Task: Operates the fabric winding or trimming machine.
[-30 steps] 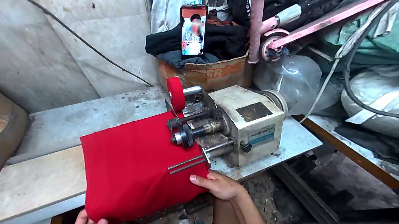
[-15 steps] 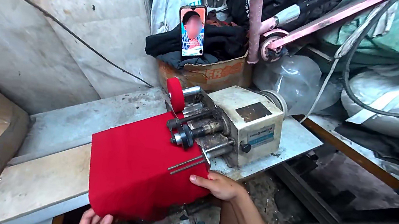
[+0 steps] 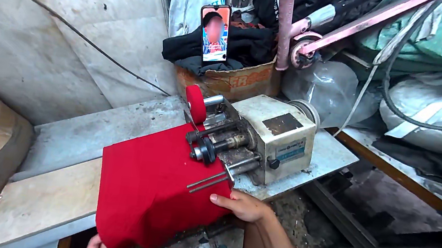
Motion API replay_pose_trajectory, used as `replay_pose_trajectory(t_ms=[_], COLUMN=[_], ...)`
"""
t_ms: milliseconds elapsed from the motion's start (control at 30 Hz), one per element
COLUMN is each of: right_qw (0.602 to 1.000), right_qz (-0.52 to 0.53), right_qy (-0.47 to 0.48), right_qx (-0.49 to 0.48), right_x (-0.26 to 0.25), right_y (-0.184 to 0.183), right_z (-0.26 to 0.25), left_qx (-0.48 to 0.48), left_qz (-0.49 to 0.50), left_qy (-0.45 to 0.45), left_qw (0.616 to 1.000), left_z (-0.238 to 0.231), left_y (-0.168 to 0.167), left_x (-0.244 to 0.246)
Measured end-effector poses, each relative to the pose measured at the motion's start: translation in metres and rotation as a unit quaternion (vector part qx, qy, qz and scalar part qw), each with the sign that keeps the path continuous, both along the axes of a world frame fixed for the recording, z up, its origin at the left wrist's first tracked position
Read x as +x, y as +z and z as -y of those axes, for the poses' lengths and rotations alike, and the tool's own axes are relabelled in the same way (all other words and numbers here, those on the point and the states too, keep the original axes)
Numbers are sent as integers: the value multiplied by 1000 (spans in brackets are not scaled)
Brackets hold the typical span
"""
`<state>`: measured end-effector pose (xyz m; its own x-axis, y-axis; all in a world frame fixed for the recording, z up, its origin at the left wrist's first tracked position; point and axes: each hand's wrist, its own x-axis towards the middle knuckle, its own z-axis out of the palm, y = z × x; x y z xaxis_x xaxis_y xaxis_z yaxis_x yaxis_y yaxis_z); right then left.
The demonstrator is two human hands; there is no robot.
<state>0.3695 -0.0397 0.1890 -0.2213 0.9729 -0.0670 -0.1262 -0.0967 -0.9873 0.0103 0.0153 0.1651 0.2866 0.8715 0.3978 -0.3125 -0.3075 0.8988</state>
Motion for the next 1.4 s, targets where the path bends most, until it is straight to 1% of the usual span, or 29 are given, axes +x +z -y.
replay_pose_trajectory(t_ms=[67,100,167,200,300,333,400,433,533,567,633,667,700,733,767,800,833,900,933,1000,1033,1100,1167,1267,1300,1333,1400], right_qw=[1000,1000,1000,1000,1000,1000,1000,1000,1000,1000,1000,1000,1000,1000,1000,1000,1000,1000,1000,1000,1000,1000,1000,1000,1000,1000,1000], right_qz=[-11,-15,-18,-16,-12,-10,-5,-3,-6,-8,-11,-10,-9,-11,-14,-19,-22,-21,-20,-19,-19,-23,-25,-31,-31,-29,-23], right_qy=[4,4,3,4,2,0,-1,0,5,6,5,4,3,4,7,11,12,9,8,5,4,1,0,0,-1,-2,-7], right_qx=[7,8,6,7,13,14,12,10,9,7,3,2,1,3,9,13,14,14,13,9,8,5,0,-2,-2,-2,-5], right_x=[0,0,0,0,0,0,1,1,2,2,2,1,1,1,1,2,2,1,1,0,1,0,0,0,0,0,1], right_y=[-1,-1,-1,-1,-2,-1,-1,-2,-4,-4,-3,-4,-4,-4,-4,-4,-4,-3,-3,-1,-1,-1,0,1,0,0,0], right_z=[-1,-1,-1,-1,-2,-1,-1,0,-2,-2,-1,-1,-1,-1,-2,-2,-1,-1,0,0,0,0,0,0,0,0,1], left_qx=[-9,-12,-17,-16,-5,-8,-15,-15,-13,-13,-11,-12,-15,-17,-16,-16,-21,-23,-21,-19,-17,-22,-31,-24,-21,-20,-26], left_qz=[-42,-37,23,31,-63,-57,10,18,-69,-65,3,23,10,-30,-66,-72,-49,12,11,-62,-81,-44,-9,-94,-86,-53,8], left_qy=[-4,-9,-10,2,28,20,14,25,41,32,17,25,37,41,35,21,10,17,31,52,50,32,51,69,52,34,35], left_qw=[999,999,1000,999,998,998,1000,999,997,997,1000,999,999,999,997,997,999,999,999,997,995,998,998,993,995,998,999], left_z=[1,2,1,-1,-1,-1,-2,-3,1,2,-1,-2,-1,1,3,4,4,1,0,1,3,4,0,4,5,4,-1], left_y=[-2,-3,-2,-2,1,1,2,3,5,4,1,0,0,0,1,0,-2,-2,-3,-2,-1,-1,0,1,2,2,2], left_x=[1,1,0,-1,1,1,1,1,3,3,1,1,2,3,4,4,3,0,0,2,4,2,0,4,4,3,-1])
